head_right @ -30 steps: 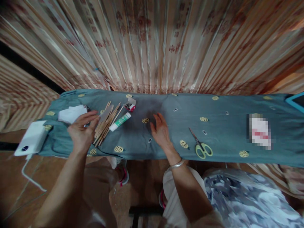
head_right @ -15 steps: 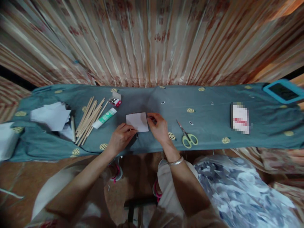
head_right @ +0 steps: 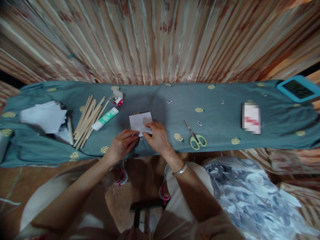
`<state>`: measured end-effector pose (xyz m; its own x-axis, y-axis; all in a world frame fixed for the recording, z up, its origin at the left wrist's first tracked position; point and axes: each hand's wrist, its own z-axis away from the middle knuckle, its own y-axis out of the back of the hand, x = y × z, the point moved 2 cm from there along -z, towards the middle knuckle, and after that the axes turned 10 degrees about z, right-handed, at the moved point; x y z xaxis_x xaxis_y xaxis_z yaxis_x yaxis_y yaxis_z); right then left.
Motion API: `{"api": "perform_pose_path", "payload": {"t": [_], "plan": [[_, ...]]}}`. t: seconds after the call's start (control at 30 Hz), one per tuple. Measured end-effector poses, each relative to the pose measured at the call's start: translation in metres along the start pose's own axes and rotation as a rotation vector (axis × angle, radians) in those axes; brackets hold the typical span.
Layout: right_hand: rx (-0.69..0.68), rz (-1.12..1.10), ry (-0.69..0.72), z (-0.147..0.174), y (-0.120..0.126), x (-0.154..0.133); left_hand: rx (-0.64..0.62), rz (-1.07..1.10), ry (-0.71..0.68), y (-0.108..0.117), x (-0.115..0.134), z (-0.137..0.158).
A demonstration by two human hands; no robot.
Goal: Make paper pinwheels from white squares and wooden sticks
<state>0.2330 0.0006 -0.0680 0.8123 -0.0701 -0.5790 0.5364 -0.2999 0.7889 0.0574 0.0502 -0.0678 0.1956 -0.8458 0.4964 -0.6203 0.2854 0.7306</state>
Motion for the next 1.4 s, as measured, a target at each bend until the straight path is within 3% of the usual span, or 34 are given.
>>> {"api": "perform_pose_path", "payload": {"t": [0.37,0.9,1.2,1.4], "plan": [[0.022,0.151,-0.023,0.005,-0.008,-0.014,0.01,0.021,0.006,0.0,-0.004,0.003],[0.039,0.077,-0.111,0.005,0.011,0.016,-0.072,-0.083,0.04,0.002,-0.005,0.008],[0.015,0.066,-0.036,0.005,0.011,0.021,-0.164,-0.147,0.023,0.001,-0.001,0.005],[0.009,0.052,-0.037,0.005,0.011,0.022,-0.139,-0.13,-0.013,0.004,-0.002,0.004]]}}
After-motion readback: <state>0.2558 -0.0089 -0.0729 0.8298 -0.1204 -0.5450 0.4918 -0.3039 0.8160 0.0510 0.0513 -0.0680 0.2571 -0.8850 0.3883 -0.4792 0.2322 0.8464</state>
